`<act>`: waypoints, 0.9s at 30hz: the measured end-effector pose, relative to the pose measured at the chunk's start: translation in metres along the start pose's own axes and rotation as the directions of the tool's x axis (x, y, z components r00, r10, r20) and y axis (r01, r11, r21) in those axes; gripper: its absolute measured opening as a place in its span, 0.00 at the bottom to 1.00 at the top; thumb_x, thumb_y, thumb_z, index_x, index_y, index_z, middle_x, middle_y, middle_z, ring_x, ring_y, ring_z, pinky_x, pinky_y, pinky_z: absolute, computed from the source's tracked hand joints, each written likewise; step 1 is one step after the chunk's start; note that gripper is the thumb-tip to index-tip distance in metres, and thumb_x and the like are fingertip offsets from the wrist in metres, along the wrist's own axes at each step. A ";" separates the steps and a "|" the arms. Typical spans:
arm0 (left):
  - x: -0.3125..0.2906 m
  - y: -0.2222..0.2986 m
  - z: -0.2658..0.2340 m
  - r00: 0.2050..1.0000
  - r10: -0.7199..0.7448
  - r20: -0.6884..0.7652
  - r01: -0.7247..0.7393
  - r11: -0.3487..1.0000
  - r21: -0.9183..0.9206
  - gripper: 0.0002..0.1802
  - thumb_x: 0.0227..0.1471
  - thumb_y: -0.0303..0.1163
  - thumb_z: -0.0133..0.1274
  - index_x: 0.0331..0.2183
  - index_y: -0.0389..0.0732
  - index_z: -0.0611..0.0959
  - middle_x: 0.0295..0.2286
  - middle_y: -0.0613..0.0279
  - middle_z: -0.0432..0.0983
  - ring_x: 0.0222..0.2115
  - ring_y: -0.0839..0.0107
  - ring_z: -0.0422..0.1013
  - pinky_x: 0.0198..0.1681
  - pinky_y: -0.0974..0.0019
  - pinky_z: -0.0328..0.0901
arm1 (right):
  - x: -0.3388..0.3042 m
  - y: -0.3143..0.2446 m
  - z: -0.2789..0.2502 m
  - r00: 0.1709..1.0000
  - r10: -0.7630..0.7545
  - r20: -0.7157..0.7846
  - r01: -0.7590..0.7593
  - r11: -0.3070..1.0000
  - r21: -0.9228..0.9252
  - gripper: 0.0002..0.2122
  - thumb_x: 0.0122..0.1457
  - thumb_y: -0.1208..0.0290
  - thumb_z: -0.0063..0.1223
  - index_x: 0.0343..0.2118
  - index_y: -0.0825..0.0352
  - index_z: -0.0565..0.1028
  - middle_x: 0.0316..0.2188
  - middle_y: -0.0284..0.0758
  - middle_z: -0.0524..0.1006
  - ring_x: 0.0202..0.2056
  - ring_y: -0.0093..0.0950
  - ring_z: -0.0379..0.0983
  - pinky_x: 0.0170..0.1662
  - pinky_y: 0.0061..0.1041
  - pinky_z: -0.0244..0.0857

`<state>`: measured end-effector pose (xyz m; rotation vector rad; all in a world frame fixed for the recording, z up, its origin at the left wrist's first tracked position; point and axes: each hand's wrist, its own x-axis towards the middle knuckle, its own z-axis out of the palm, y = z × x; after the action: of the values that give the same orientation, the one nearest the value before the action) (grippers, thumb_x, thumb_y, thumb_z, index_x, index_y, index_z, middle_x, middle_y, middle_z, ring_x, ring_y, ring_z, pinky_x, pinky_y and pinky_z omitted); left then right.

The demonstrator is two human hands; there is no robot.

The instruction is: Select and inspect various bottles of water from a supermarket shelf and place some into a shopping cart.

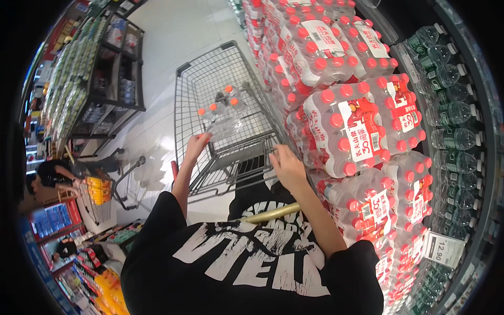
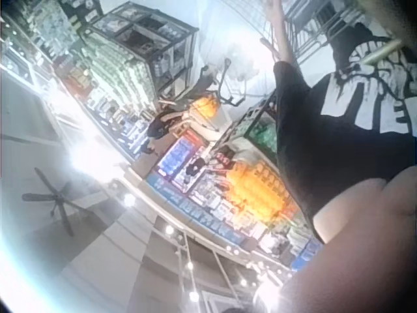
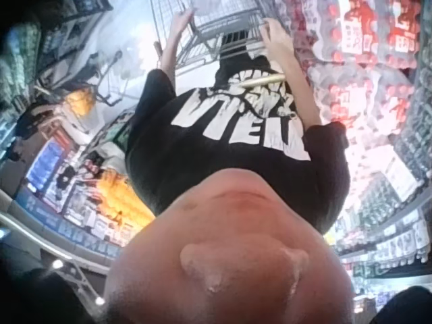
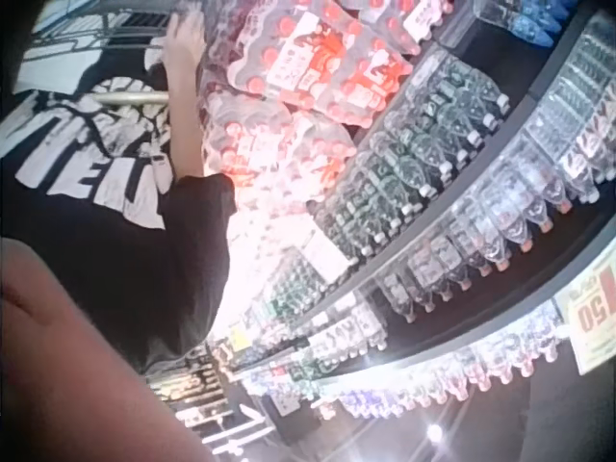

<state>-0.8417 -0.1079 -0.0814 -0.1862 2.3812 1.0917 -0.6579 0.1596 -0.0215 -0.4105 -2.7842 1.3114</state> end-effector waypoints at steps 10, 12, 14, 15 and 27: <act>-0.157 0.115 -0.049 0.843 0.523 0.129 -0.425 0.793 -0.436 0.11 0.37 0.35 0.50 0.14 0.39 0.70 0.14 0.74 0.57 0.18 0.83 0.51 0.22 0.73 0.45 | -0.009 -0.026 -0.027 0.932 -0.111 0.344 -0.353 -0.074 0.933 0.26 0.56 0.65 0.50 0.55 0.66 0.58 0.53 0.39 0.60 0.47 0.28 0.65 0.45 0.26 0.64; -0.164 0.120 -0.043 0.834 0.534 0.139 -0.434 0.790 -0.433 0.11 0.35 0.35 0.50 0.14 0.39 0.69 0.15 0.74 0.57 0.18 0.82 0.52 0.22 0.73 0.46 | -0.020 -0.038 -0.032 0.894 -0.338 0.295 -0.028 0.614 0.788 0.30 0.51 0.70 0.57 0.56 0.66 0.56 0.53 0.37 0.60 0.50 0.26 0.61 0.47 0.24 0.63; -0.172 0.132 -0.039 0.835 0.544 0.078 -0.439 0.746 -0.501 0.11 0.35 0.35 0.51 0.13 0.41 0.68 0.15 0.75 0.58 0.19 0.82 0.52 0.23 0.74 0.46 | -0.031 -0.036 -0.023 0.897 -0.294 0.329 -0.144 0.510 0.848 0.33 0.45 0.73 0.63 0.54 0.66 0.59 0.50 0.34 0.62 0.49 0.23 0.60 0.47 0.24 0.61; -0.177 0.137 -0.041 0.834 0.540 0.112 -0.424 0.758 -0.495 0.11 0.35 0.35 0.51 0.15 0.41 0.69 0.17 0.74 0.59 0.19 0.83 0.53 0.23 0.75 0.47 | -0.035 -0.039 -0.023 0.927 -0.310 0.211 0.010 0.584 0.811 0.32 0.43 0.72 0.64 0.52 0.67 0.61 0.49 0.33 0.63 0.48 0.23 0.60 0.48 0.25 0.61; -0.184 0.166 0.003 0.782 0.621 0.058 -0.416 0.588 -0.694 0.13 0.51 0.36 0.46 0.37 0.40 0.68 0.30 0.67 0.64 0.28 0.80 0.62 0.28 0.74 0.58 | -0.060 -0.054 -0.075 0.774 -0.335 -0.538 0.450 0.888 0.095 0.31 0.33 0.77 0.67 0.45 0.60 0.68 0.42 0.39 0.63 0.46 0.35 0.63 0.47 0.30 0.61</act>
<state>-0.7358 -0.0108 0.1208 0.4728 1.7057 2.0580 -0.6014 0.1685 0.0724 -0.1148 -2.1048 1.1750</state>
